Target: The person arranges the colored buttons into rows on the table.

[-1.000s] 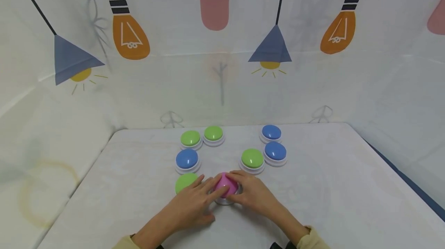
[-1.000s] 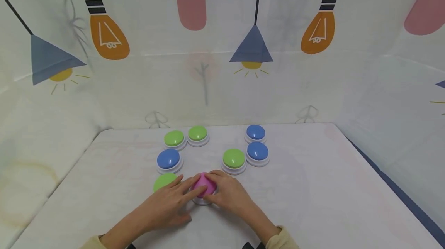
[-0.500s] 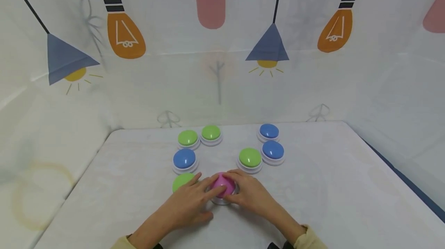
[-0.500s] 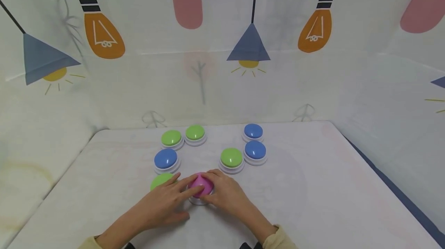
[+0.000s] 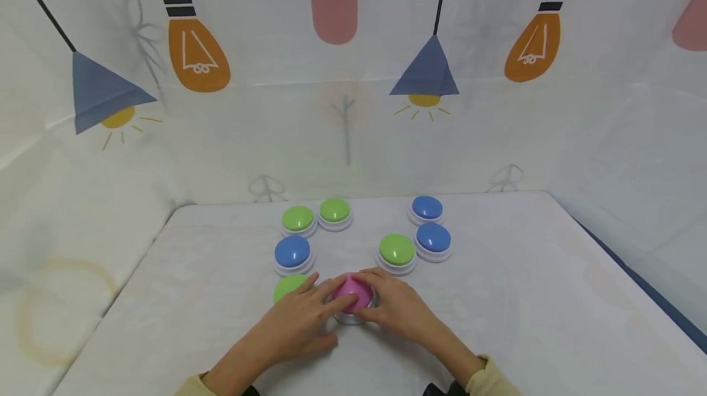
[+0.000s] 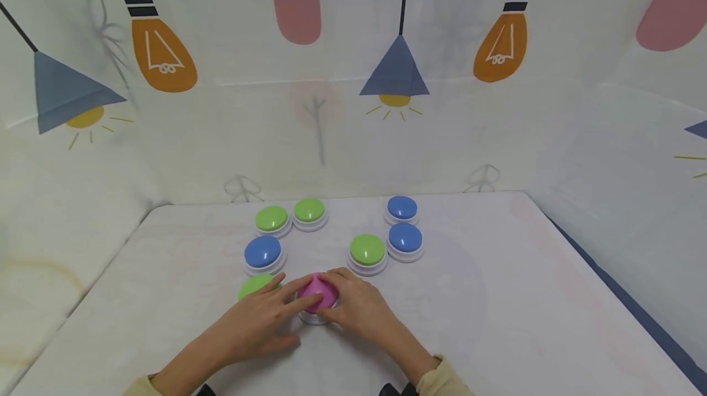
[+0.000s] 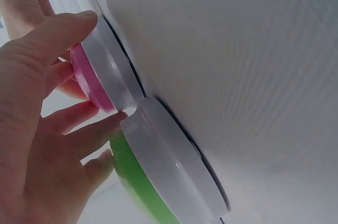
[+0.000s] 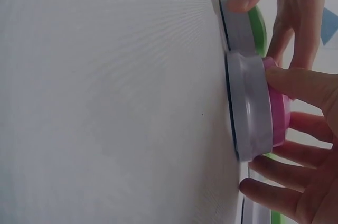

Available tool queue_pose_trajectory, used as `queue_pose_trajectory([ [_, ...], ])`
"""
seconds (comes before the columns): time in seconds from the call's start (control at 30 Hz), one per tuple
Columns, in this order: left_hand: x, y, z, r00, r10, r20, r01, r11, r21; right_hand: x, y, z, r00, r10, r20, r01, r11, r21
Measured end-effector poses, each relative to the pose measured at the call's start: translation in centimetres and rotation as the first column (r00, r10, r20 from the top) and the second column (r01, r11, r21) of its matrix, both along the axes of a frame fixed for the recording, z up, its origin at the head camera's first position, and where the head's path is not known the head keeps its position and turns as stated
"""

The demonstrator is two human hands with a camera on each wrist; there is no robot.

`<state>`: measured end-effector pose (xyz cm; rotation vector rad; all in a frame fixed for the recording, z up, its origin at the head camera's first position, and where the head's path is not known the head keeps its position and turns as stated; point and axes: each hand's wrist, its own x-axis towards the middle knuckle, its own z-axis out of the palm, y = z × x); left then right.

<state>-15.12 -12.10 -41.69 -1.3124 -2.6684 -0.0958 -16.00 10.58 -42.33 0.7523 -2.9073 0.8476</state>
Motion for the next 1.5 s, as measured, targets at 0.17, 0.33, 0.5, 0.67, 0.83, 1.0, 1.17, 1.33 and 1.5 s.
queue_pose_trajectory([
  [0.17,0.1,-0.1,0.2,1.000,0.000,-0.007,0.000,1.000,-0.008,0.0,-0.1,0.0,1.000,-0.001,0.024,0.001,1.000,0.003],
  [0.33,0.3,-0.1,0.4,1.000,0.007,0.007,-0.007,1.000,-0.025,0.1,-0.1,0.0,0.999,0.000,0.044,0.001,1.000,-0.007],
  [0.5,0.3,-0.3,0.3,1.000,0.004,0.001,-0.004,1.000,-0.031,0.2,-0.2,0.0,1.000,0.003,0.031,-0.002,1.000,-0.007],
  [0.67,0.2,-0.5,0.2,1.000,-0.008,-0.024,0.008,1.000,-0.018,0.1,-0.3,-0.1,1.000,0.019,-0.003,-0.019,1.000,-0.014],
  [0.83,-0.2,-0.7,0.8,0.998,-0.017,-0.068,0.019,0.999,0.032,-0.2,-0.3,0.4,0.999,0.012,-0.034,-0.014,0.999,-0.041],
  [1.0,-1.2,-1.9,1.7,0.995,0.028,-0.092,-0.018,0.994,0.110,-1.3,-1.2,1.7,1.000,0.028,-0.008,-0.028,0.998,-0.057],
  [1.17,-2.6,-3.5,2.7,0.993,0.107,-0.042,-0.099,0.981,0.166,-3.1,-2.9,3.1,0.999,0.045,-0.009,-0.045,0.999,-0.015],
  [1.33,-4.1,-5.2,3.1,0.982,0.189,0.020,-0.189,0.964,0.185,-5.2,-4.7,3.6,0.998,0.024,-0.052,-0.019,0.995,0.102],
  [1.5,-5.4,-6.9,2.9,0.966,0.240,0.095,-0.255,0.943,0.215,-6.8,-6.6,3.9,1.000,0.016,-0.022,-0.013,0.988,0.151],
])
